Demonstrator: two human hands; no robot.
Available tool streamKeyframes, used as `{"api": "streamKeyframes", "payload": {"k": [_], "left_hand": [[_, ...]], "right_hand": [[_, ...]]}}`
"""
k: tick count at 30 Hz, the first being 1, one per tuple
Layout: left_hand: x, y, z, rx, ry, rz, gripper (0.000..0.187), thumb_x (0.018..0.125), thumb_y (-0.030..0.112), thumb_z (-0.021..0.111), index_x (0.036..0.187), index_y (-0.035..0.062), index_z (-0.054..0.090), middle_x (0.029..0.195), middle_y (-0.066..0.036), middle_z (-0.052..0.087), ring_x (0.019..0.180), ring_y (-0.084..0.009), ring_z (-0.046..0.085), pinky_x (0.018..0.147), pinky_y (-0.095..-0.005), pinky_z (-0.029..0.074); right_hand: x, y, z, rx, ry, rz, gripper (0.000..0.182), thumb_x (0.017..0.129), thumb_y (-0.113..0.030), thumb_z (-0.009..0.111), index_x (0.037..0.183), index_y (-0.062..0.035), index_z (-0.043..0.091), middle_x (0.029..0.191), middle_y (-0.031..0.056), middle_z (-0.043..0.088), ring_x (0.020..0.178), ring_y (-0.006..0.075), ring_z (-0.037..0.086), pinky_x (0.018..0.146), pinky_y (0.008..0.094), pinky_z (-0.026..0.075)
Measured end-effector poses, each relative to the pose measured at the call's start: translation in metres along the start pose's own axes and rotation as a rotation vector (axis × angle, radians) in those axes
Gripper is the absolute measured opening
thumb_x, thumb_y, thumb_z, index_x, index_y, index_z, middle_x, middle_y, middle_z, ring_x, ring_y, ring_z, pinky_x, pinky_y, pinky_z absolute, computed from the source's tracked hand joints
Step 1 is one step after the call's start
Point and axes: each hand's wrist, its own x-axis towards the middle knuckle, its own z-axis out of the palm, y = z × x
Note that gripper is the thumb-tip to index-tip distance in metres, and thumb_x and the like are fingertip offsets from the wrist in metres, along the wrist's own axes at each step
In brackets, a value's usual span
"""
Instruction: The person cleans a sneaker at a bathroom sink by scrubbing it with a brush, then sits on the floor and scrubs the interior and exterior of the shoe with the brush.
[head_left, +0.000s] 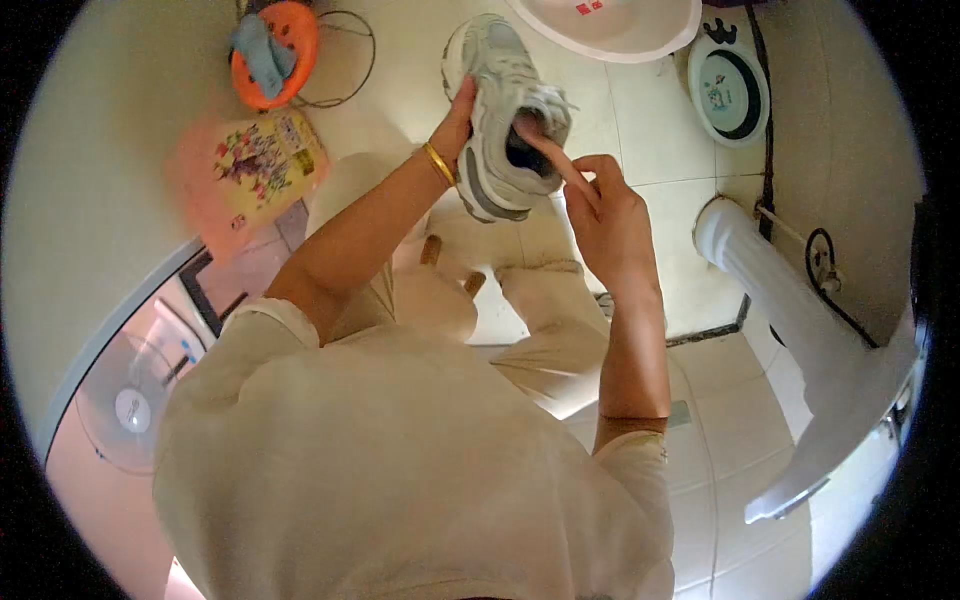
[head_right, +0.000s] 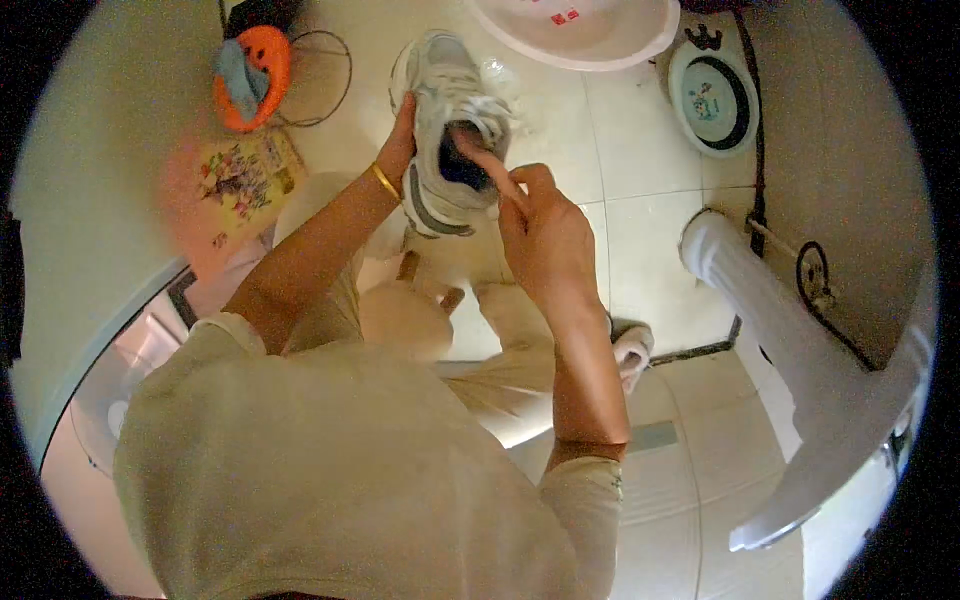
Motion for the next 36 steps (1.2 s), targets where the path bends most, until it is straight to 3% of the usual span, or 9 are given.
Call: {"api": "streamKeyframes", "payload": {"k": [7, 10, 13, 17, 21, 25, 29, 33, 36], "left_hand": [[0.057, -0.015, -0.043, 0.31, -0.015, 0.084, 0.067, 0.085, 0.061, 0.032, 0.127, 0.0095, 0.04, 0.117, -0.008, 0.053, 0.103, -0.0195, 0.053, 0.089, -0.033, 0.045], [0.072, -0.026, -0.041, 0.239, -0.121, 0.024, 0.068, 0.086, 0.06, 0.03, 0.126, 0.0066, 0.042, 0.118, -0.009, 0.053, 0.099, -0.0216, 0.056, 0.089, -0.0359, 0.045], [0.077, -0.036, -0.038, 0.252, -0.247, -0.051, 0.071, 0.084, 0.064, 0.03, 0.127, 0.0084, 0.042, 0.12, -0.01, 0.051, 0.106, -0.0219, 0.052, 0.094, -0.0351, 0.041], [0.055, -0.018, -0.017, 0.385, -0.354, -0.006, 0.072, 0.084, 0.064, 0.026, 0.126, 0.008, 0.044, 0.12, -0.01, 0.051, 0.11, -0.0215, 0.049, 0.095, -0.0354, 0.041], [0.037, -0.035, -0.004, 0.48, -0.357, -0.023, 0.074, 0.082, 0.068, 0.025, 0.127, 0.0113, 0.042, 0.116, -0.01, 0.054, 0.104, -0.0218, 0.055, 0.089, -0.0375, 0.045], [0.008, -0.017, 0.005, 0.453, -0.514, -0.12, 0.074, 0.083, 0.068, 0.024, 0.128, 0.0117, 0.041, 0.117, -0.009, 0.054, 0.104, -0.0213, 0.054, 0.089, -0.0367, 0.045], [-0.004, -0.043, 0.025, 0.536, -0.407, -0.075, 0.075, 0.083, 0.067, 0.024, 0.129, 0.0112, 0.04, 0.119, -0.009, 0.053, 0.107, -0.0237, 0.052, 0.09, -0.038, 0.044], [-0.041, -0.028, 0.04, 0.598, -0.565, -0.031, 0.076, 0.082, 0.068, 0.025, 0.131, 0.011, 0.037, 0.121, -0.009, 0.051, 0.107, -0.023, 0.052, 0.091, -0.0365, 0.044], [-0.033, -0.047, 0.039, 0.776, -0.43, 0.103, 0.077, 0.081, 0.069, 0.025, 0.131, 0.0104, 0.037, 0.122, -0.011, 0.05, 0.108, -0.0241, 0.052, 0.091, -0.0404, 0.044]], "right_hand": [[-0.006, 0.015, 0.001, -0.276, 0.038, -0.07, 0.013, 0.083, -0.008, 0.056, 0.091, 0.0002, 0.06, 0.063, 0.0169, 0.056, 0.053, 0.0207, 0.058, 0.049, 0.0293, 0.041], [0.031, 0.036, 0.058, -0.145, 0.43, -0.219, 0.013, 0.086, -0.018, 0.049, 0.088, -0.011, 0.06, 0.064, 0.0167, 0.058, 0.061, 0.0352, 0.058, 0.054, 0.043, 0.046], [0.027, 0.025, 0.065, -0.265, 0.51, -0.126, 0.014, 0.087, -0.019, 0.049, 0.088, -0.011, 0.061, 0.065, 0.017, 0.059, 0.061, 0.0342, 0.059, 0.055, 0.0418, 0.047], [-0.075, 0.009, 0.016, -0.238, 0.207, -0.127, 0.025, 0.088, -0.026, 0.044, 0.09, -0.0059, 0.058, 0.071, 0.0161, 0.062, 0.065, 0.0353, 0.06, 0.058, 0.0445, 0.047], [-0.027, -0.011, 0.066, -0.569, 0.6, -0.044, 0.019, 0.086, -0.021, 0.054, 0.081, -0.0023, 0.058, 0.065, 0.0178, 0.059, 0.058, 0.0299, 0.057, 0.056, 0.0356, 0.044], [-0.124, -0.015, 0.027, -0.301, 0.28, -0.1, 0.028, 0.087, -0.031, 0.048, 0.086, -0.0042, 0.058, 0.069, 0.0192, 0.059, 0.065, 0.0349, 0.058, 0.059, 0.0408, 0.044], [-0.075, -0.002, 0.063, -0.442, 0.776, -0.11, 0.021, 0.087, -0.023, 0.05, 0.088, -0.0039, 0.06, 0.067, 0.0164, 0.06, 0.061, 0.0285, 0.059, 0.059, 0.0347, 0.045], [-0.179, -0.022, 0.032, -0.403, 0.356, -0.11, 0.027, 0.087, -0.028, 0.043, 0.089, -0.0071, 0.059, 0.079, 0.0168, 0.063, 0.074, 0.0341, 0.06, 0.063, 0.0437, 0.046], [-0.116, -0.002, 0.061, -0.418, 0.797, -0.099, 0.027, 0.085, -0.029, 0.047, 0.082, -0.0059, 0.06, 0.075, 0.0152, 0.062, 0.071, 0.0327, 0.06, 0.061, 0.0421, 0.045]]}}
